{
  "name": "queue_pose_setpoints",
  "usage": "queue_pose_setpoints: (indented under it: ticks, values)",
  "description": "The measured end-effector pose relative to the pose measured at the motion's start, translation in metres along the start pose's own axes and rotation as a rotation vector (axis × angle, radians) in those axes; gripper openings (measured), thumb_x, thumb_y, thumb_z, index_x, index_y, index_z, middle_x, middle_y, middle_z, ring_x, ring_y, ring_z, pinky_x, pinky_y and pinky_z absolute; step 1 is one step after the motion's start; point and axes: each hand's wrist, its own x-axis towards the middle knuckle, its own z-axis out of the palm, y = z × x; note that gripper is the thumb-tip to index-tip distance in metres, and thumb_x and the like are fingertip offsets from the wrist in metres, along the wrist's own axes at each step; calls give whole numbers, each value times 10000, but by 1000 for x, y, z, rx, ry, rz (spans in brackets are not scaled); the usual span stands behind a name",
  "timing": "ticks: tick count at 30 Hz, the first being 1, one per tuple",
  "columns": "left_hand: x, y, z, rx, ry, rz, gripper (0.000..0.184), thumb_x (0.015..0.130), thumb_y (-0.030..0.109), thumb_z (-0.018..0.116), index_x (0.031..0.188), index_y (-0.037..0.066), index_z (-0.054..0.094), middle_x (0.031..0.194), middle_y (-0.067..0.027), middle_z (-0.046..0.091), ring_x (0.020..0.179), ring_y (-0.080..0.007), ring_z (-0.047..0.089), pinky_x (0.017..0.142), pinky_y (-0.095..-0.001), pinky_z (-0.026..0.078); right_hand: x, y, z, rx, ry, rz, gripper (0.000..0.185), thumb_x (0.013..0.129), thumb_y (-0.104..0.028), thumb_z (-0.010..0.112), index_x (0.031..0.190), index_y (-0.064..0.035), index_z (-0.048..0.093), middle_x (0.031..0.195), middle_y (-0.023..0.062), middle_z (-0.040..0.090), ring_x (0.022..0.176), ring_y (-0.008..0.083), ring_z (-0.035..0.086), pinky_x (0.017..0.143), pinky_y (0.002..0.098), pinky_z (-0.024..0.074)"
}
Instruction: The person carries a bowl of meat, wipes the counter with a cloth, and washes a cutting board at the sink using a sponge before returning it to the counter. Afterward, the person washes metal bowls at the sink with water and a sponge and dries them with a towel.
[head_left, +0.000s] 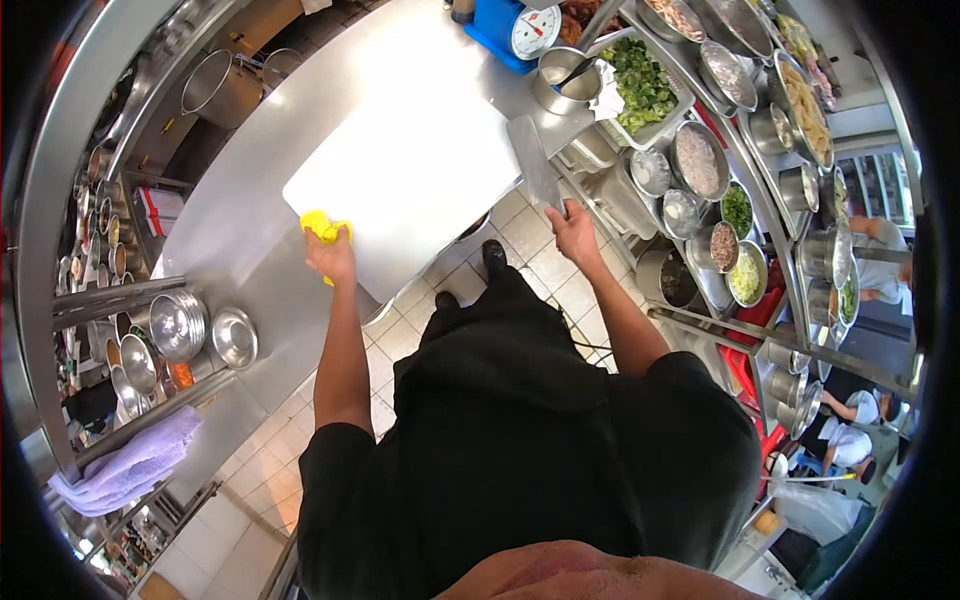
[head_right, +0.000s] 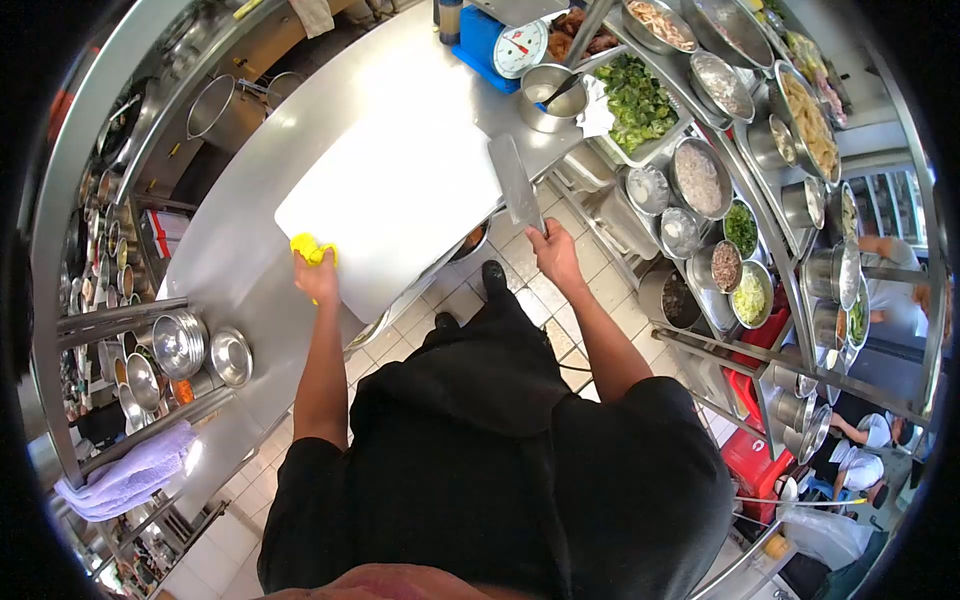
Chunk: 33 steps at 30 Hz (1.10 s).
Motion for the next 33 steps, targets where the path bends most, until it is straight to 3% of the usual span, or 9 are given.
queue_pose_setpoints:
  ticks: [7,9,12,15,16,21,24,29,33]
  values:
    - [7,15,8,-29,-10,14,795,693,357,732,1326,-24,438,1334,-182,493,1252,-302,443,1070,-422,246,45,-3,-8,-103,-11,-92,384,890,-357,600,822,14,528,552,77,530,423,139,504,418,317,406]
    - [3,32,7,91,18,44,729,709,304,731,1300,-30,464,1296,-193,522,1212,-325,482,1037,-394,322,60,2,-9,-3,-69,0,398,889,-371,601,848,20,538,551,77,527,407,144,501,400,315,402]
    - [14,13,-10,-265,-104,-8,577,797,214,682,1291,-7,481,1206,-162,584,1094,-288,562,941,-350,415,57,-30,-1,-17,-93,53,417,895,-385,590,896,30,554,551,77,528,383,154,495,385,320,406]
    - [13,19,-28,-742,-254,-348,423,896,140,582,1294,31,487,1119,-109,612,978,-207,586,856,-315,451,60,-33,23,26,-140,39,430,902,-397,575,939,31,570,547,74,521,363,146,491,371,308,410]
    - [11,20,-28,-763,-241,-358,407,916,144,557,1302,41,480,1112,-95,607,970,-188,576,851,-311,448,55,-43,31,-89,-173,5,470,913,-430,536,968,35,579,603,143,586,472,246,591,469,362,486]
    - [-8,31,-20,-863,-206,-335,394,963,168,487,1344,75,439,1149,-73,577,980,-165,554,852,-306,440,23,-62,108,-414,-165,-248,514,916,-453,486,1007,46,575,832,277,633,852,461,599,750,482,499]
    - [-8,31,-13,-896,-199,-251,431,964,181,483,1365,46,400,1186,-103,553,991,-192,550,859,-317,439,-15,-91,141,-399,-349,-256,443,941,-404,446,1025,20,543,965,280,618,947,429,591,843,494,473]
    - [-2,22,-1,-649,0,-43,436,948,186,501,1305,-44,401,1140,-166,546,990,-265,548,884,-350,425,-71,-106,201,-533,-596,-391,425,926,-396,469,1052,1,552,937,250,634,941,405,604,824,487,476]
    - [32,9,20,-622,95,-7,386,931,157,515,1242,-57,436,1101,-180,544,983,-288,547,889,-360,417,-38,-107,160,-393,-461,-343,444,911,-433,501,979,-2,583,899,243,637,890,405,617,786,482,487]
